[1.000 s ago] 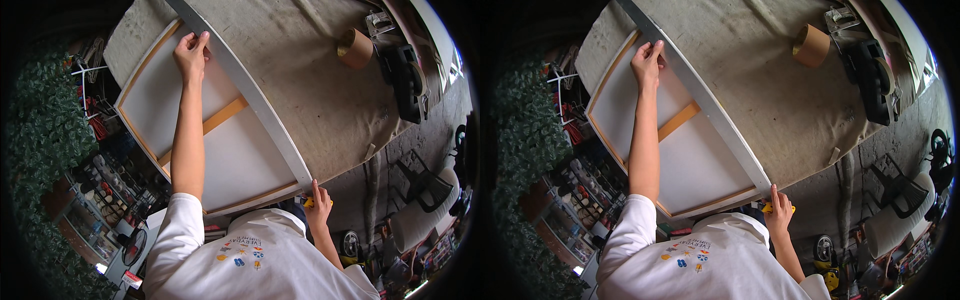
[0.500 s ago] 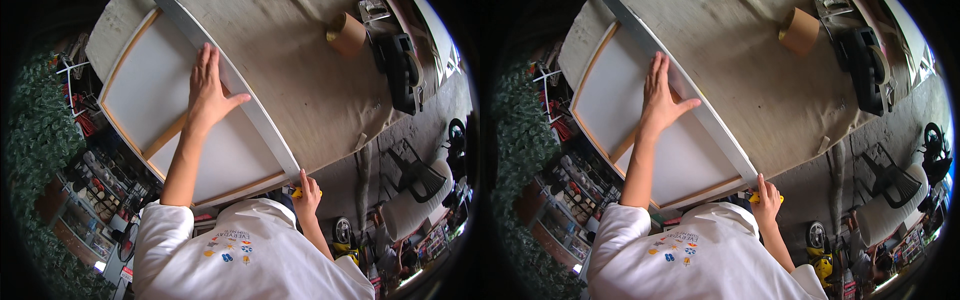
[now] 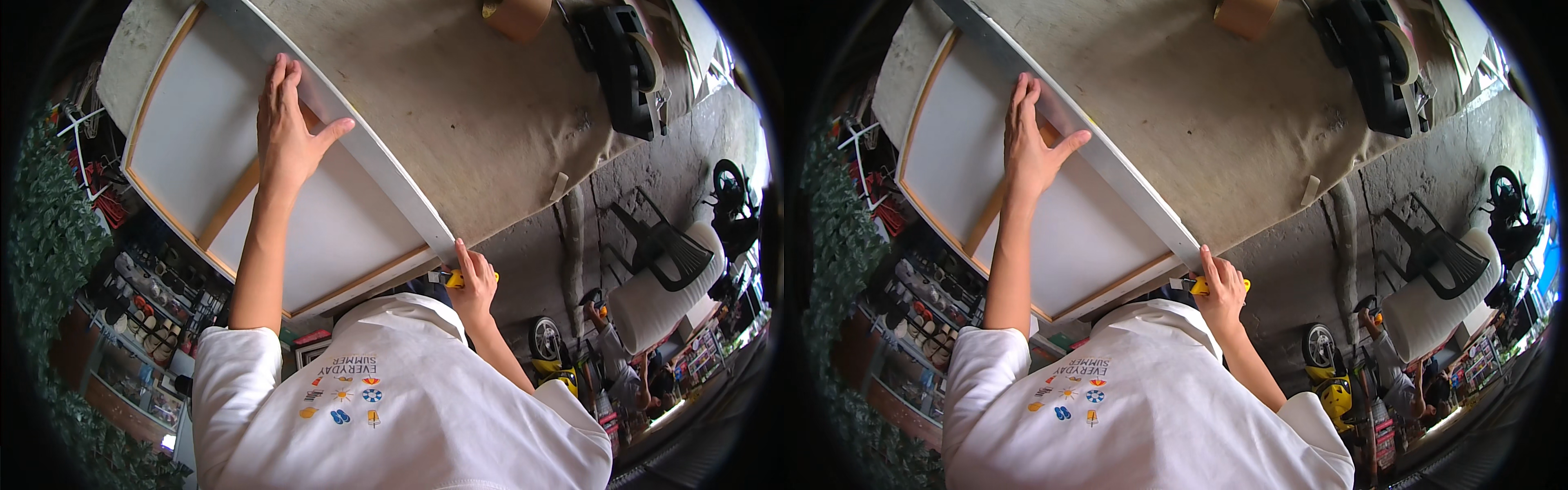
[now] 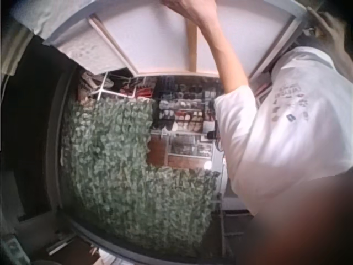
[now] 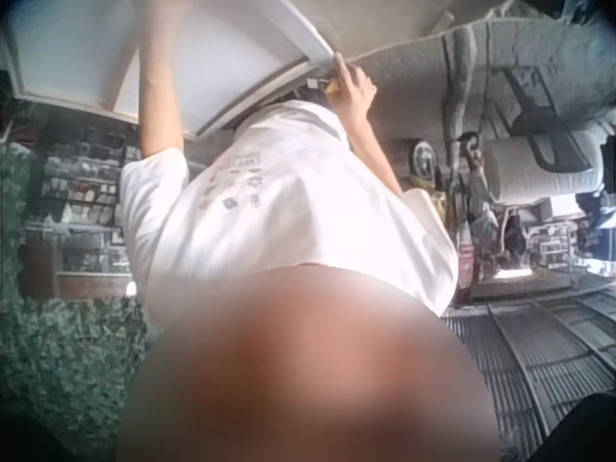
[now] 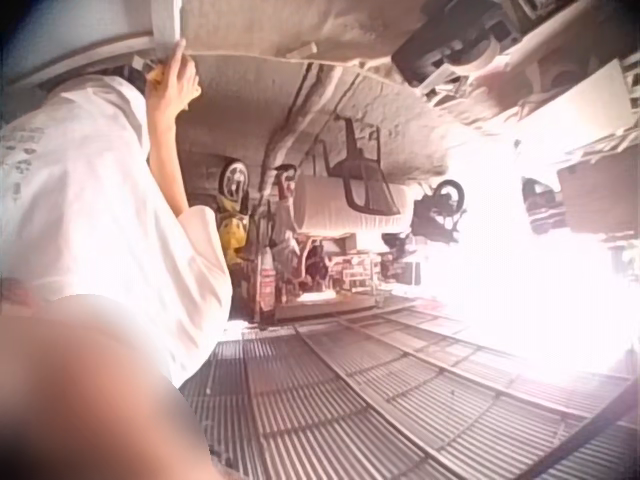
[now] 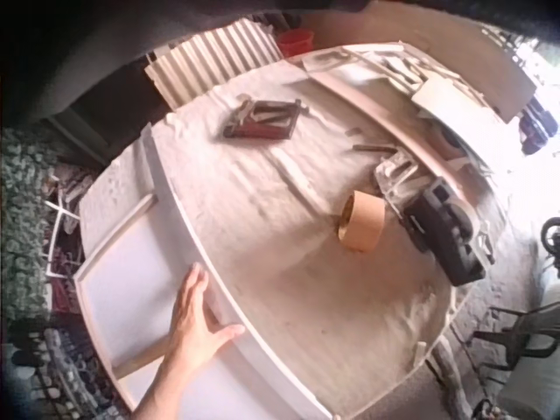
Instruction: The person uses a utility knife to trim a white backing board along the edges of a wooden picture frame. They then flip the frame to reveal a colorful painting and place it among other framed artworks in the shop.
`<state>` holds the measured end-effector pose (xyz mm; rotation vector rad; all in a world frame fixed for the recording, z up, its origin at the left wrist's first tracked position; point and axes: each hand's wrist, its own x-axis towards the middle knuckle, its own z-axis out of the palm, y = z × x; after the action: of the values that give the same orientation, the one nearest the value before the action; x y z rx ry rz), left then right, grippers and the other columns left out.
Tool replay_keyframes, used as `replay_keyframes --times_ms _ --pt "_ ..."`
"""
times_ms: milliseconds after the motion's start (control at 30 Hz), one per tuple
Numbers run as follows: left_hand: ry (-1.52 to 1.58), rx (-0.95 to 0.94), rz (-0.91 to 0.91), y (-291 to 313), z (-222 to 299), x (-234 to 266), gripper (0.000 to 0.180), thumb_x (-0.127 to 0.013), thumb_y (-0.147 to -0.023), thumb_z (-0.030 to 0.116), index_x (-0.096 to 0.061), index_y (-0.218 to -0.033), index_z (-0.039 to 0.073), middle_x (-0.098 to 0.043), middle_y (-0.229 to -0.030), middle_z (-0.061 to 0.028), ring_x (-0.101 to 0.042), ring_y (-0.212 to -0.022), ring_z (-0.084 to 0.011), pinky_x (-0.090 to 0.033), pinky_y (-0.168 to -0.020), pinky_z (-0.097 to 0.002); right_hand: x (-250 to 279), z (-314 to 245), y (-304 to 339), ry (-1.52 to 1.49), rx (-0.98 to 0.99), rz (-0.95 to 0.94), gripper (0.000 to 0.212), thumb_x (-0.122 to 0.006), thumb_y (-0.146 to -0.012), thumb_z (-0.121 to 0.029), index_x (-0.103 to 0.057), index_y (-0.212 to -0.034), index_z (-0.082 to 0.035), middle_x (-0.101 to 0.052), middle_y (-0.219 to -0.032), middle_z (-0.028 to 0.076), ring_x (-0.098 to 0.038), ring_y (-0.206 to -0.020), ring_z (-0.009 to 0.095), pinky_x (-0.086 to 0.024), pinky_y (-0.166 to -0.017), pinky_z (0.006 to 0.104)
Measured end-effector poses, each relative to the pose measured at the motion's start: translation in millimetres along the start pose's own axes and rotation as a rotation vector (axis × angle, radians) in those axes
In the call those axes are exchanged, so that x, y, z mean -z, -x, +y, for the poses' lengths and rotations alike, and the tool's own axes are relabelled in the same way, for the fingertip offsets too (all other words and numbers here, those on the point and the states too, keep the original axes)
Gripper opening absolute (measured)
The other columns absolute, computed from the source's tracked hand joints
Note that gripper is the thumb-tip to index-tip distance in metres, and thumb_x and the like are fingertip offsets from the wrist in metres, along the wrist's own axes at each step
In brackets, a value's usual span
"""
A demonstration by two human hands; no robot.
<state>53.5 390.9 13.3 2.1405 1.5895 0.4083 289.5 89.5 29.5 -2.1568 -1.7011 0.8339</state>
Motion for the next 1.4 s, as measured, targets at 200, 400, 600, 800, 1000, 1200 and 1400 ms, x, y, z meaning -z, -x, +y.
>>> replay_keyframes --times_ms 200,400,600,800,1000,1200,1400 --pt "-0.14 0.054 -0.02 3.4 8.1 1.5 0.096 -0.084 -0.075 0.037 -0.035 -0.148 -0.001 -0.031 -0.158 -0.0182 -0.029 -0.147 -0.0348 -0.025 -0.117 -0.0585 2.2 -1.1 -0.4 0.005 -0.019 -0.023 0.073 -0.081 -0.069 -0.003 -0.057 -0.137 -0.012 -0.062 -0.1 0.01 -0.063 -0.088 0.028 -0.051 -0.075 0.0384" --pt "-0.138 0.08 -0.082 14.3 20.4 5.9 0.093 -0.082 -0.078 0.033 -0.034 -0.147 -0.007 -0.027 -0.158 -0.0221 -0.028 -0.147 -0.0365 -0.029 -0.114 -0.0621 36.4 -11.6 -29.3 -0.222 -0.222 -0.063 0.051 -0.073 -0.079 0.0 -0.056 -0.127 -0.006 -0.052 -0.105 0.017 -0.061 -0.088 0.035 -0.052 -0.077 0.0408" --pt "-0.218 0.116 -0.182 12.1 28.2 11.4 0.114 -0.084 -0.074 0.041 -0.019 -0.153 -0.007 -0.015 -0.163 -0.021 -0.019 -0.151 -0.035 -0.026 -0.117 -0.0586 58.6 -69.0 -150.6 -0.43 0.058 -0.076 0.038 -0.057 -0.093 0.001 -0.044 -0.128 0.004 -0.056 -0.114 0.026 -0.061 -0.096 0.042 -0.05 -0.082 0.0434" --pt "-0.424 0.199 -0.265 9.4 39.1 9.3 0.115 -0.078 -0.076 0.052 -0.018 -0.153 -0.007 -0.016 -0.163 -0.0222 -0.022 -0.151 -0.0324 -0.026 -0.119 -0.0531 18.7 -194.8 -335.7 -0.297 0.451 -0.041 0.025 -0.046 -0.099 -0.01 -0.043 -0.121 0.002 -0.063 -0.091 0.033 -0.063 -0.083 0.052 -0.051 -0.072 0.0546" --pt "-0.341 0.205 -0.287 9.4 36.4 8.3 0.115 -0.08 -0.076 0.05 -0.017 -0.153 -0.009 -0.012 -0.163 -0.0237 -0.018 -0.152 -0.0347 -0.025 -0.12 -0.0522 -31.4 -280.4 -460.3 -0.16 0.302 -0.223 0.025 -0.043 -0.093 -0.009 -0.048 -0.116 0.001 -0.068 -0.076 0.024 -0.069 -0.064 0.041 -0.056 -0.055 0.0489" --pt "-0.27 0.24 -0.267 12.0 32.9 4.7 0.116 -0.081 -0.073 0.049 -0.019 -0.154 -0.007 -0.008 -0.165 -0.0207 -0.014 -0.153 -0.0319 -0.022 -0.122 -0.0526 -34.3 -310.2 -477.1 0.004 0.196 -0.308 0.031 -0.046 -0.089 -0.004 -0.058 -0.118 -0.003 -0.07 -0.076 0.018 -0.07 -0.059 0.028 -0.056 -0.048 0.0404" --pt "-0.186 0.248 -0.225 13.9 29.0 5.6 0.121 -0.085 -0.068 0.047 -0.017 -0.155 -0.004 -0.009 -0.166 -0.017 -0.014 -0.153 -0.0293 -0.021 -0.122 -0.0537 -30.6 -317.7 -474.1 -0.045 0.2 -0.332 0.033 -0.047 -0.087 -0.003 -0.059 -0.118 -0.001 -0.069 -0.075 0.016 -0.068 -0.054 0.024 -0.055 -0.045 0.0381"
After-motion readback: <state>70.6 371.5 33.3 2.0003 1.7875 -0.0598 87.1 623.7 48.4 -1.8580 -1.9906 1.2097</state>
